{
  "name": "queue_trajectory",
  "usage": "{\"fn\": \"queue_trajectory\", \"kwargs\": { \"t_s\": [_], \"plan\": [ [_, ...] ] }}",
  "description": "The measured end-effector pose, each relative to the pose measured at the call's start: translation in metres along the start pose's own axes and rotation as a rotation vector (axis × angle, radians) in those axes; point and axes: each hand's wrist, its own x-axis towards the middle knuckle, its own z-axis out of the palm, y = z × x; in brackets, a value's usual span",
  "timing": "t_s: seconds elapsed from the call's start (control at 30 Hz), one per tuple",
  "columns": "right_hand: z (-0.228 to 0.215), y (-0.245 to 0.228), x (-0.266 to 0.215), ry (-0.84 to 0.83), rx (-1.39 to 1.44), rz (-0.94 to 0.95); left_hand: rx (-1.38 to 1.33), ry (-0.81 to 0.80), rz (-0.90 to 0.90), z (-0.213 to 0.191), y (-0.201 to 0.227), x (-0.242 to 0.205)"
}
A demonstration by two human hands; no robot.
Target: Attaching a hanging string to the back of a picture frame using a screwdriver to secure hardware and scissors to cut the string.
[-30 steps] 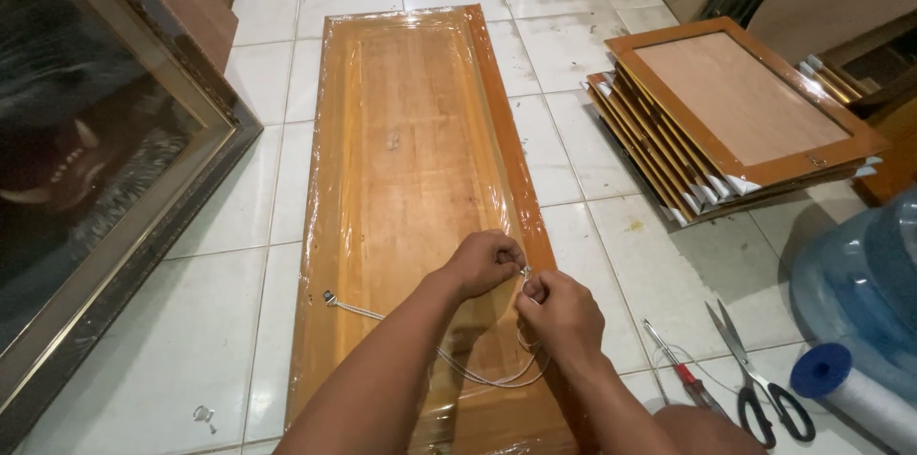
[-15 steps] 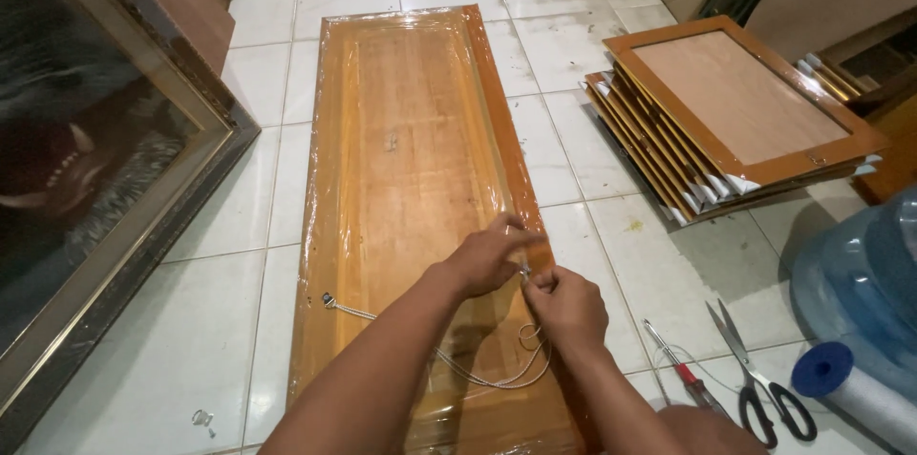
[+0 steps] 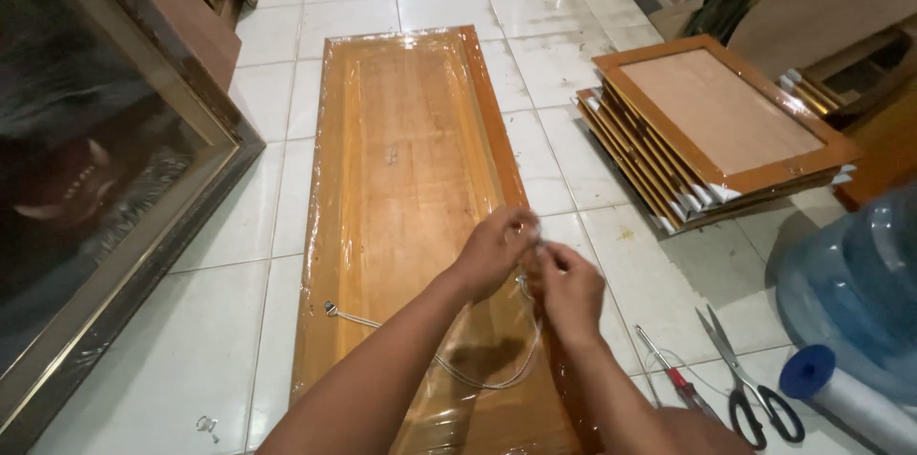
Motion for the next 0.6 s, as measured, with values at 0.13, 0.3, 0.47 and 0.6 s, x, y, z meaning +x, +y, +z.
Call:
{"fn": "queue_trajectory", "kwargs": {
  "t_s": [0.13,0.3,0.47,0.6],
  "plan": [
    [-0.033,-0.037,0.011,0.053,0.488,-0.096,-0.382,-0.095,-0.105,0.003,0.013,0.012],
    [-0.074,-0.082,-0.007,0.096,1.001,-0.143,-0.538,-0.035,-0.251,0.019,-0.037,0.031],
    [-0.055,-0.029,0.001,0.046,0.756,0.071,-0.039,0.032,-0.162,0.003,-0.043,-0.006],
    [-0.014,0.076,0.044,-0.101,0.578,0.333,0.341,-0.132,-0.075,-0.001,-0.04,-0.029]
  ]
}}
